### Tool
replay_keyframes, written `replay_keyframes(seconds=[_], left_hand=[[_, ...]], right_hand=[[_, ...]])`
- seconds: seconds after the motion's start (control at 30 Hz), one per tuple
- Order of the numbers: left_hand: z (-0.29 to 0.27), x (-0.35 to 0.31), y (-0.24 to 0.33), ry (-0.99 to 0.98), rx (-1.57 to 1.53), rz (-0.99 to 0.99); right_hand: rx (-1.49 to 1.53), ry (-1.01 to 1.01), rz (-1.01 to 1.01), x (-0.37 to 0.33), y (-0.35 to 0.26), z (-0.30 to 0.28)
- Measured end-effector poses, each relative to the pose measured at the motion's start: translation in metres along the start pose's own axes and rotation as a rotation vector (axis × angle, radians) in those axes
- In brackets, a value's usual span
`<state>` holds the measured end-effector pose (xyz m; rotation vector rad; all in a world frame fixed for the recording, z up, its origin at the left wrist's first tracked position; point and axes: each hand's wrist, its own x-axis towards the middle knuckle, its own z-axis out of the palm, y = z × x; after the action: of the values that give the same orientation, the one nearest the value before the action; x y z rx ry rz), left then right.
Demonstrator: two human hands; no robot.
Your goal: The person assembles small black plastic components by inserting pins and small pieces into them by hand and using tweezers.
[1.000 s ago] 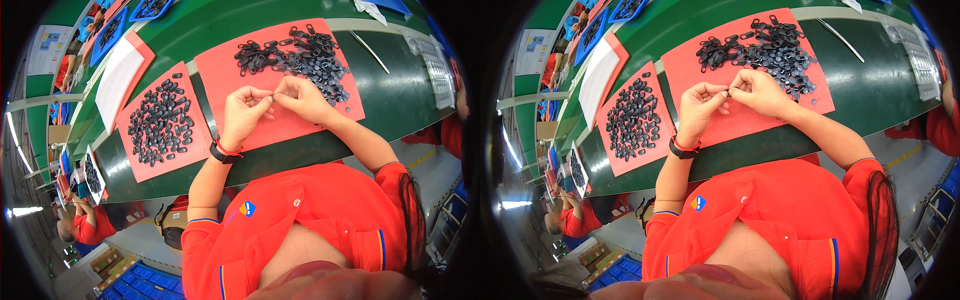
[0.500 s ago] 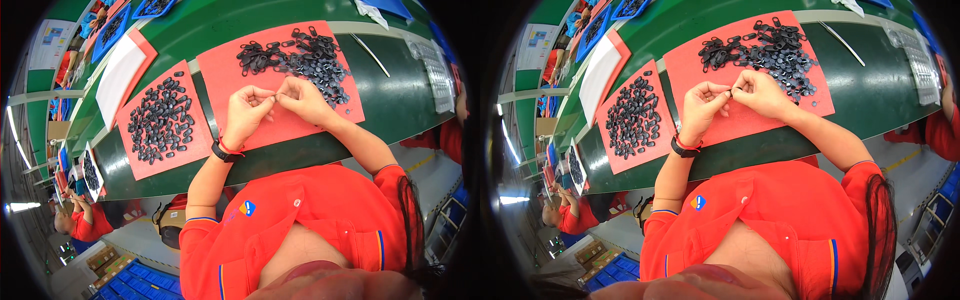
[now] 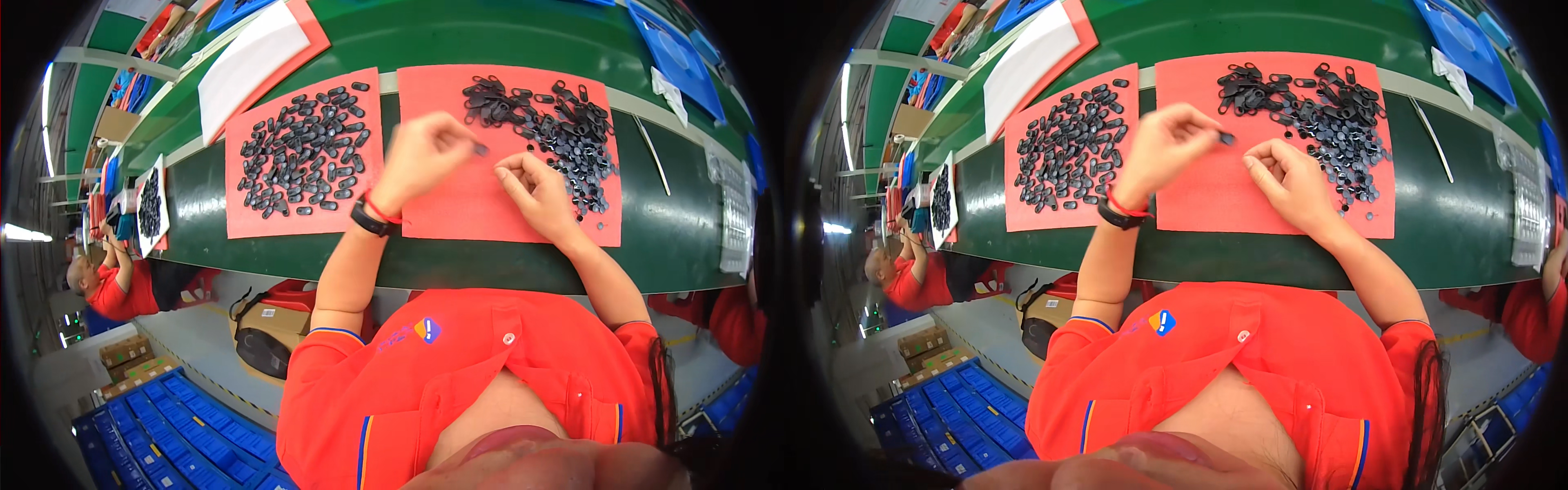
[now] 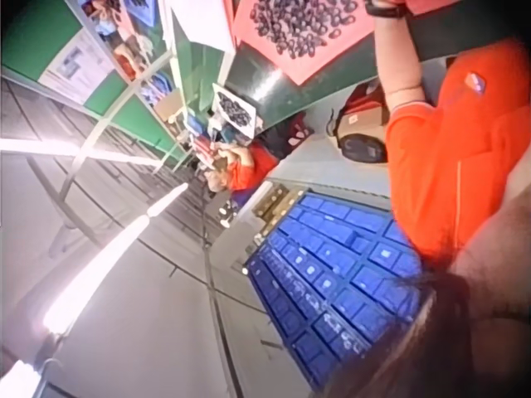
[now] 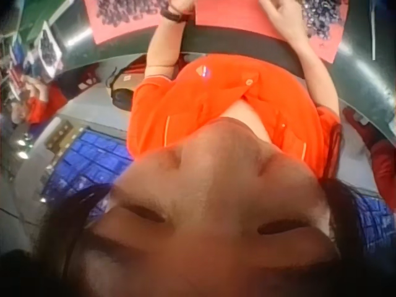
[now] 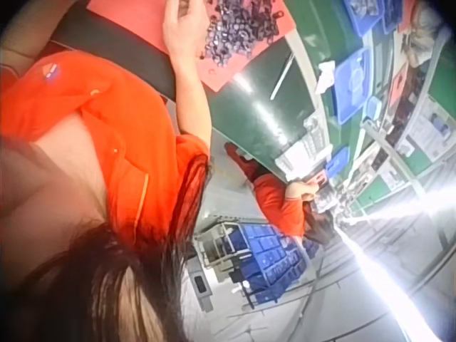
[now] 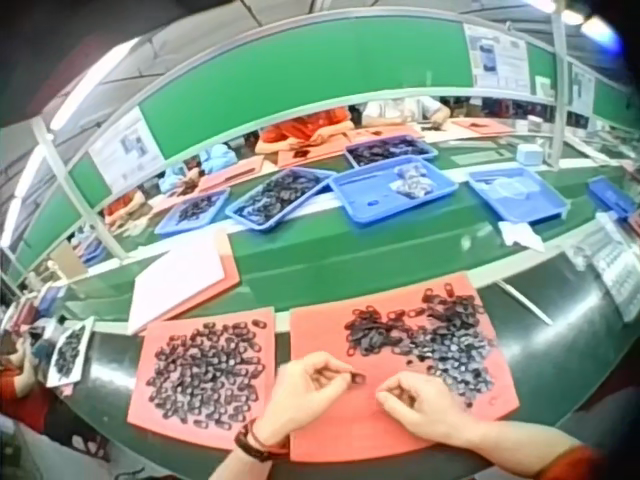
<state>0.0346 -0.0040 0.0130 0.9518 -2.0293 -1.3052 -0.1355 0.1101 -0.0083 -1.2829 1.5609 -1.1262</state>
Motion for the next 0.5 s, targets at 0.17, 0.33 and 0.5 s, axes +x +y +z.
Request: replay_keyframes(seconds=[0.17, 0.33, 0.5], left_hand=[[-0.071, 0.004, -0.024, 0.372, 0.281, -0.041], [-0.116, -0.007, -0.045, 0.663, 0.587, -0.169], [-0.133, -0.008, -0.059, 0.685, 0.709, -0.263]], right_hand=[[-0.378, -0.008, -0.363, 0.000, 0.000, 0.010], [-0.496, -0.079, -0.441, 0.004, -0.001, 0.011], [-0.725, -0.153, -0.561, 0.017, -0.019, 0.022]])
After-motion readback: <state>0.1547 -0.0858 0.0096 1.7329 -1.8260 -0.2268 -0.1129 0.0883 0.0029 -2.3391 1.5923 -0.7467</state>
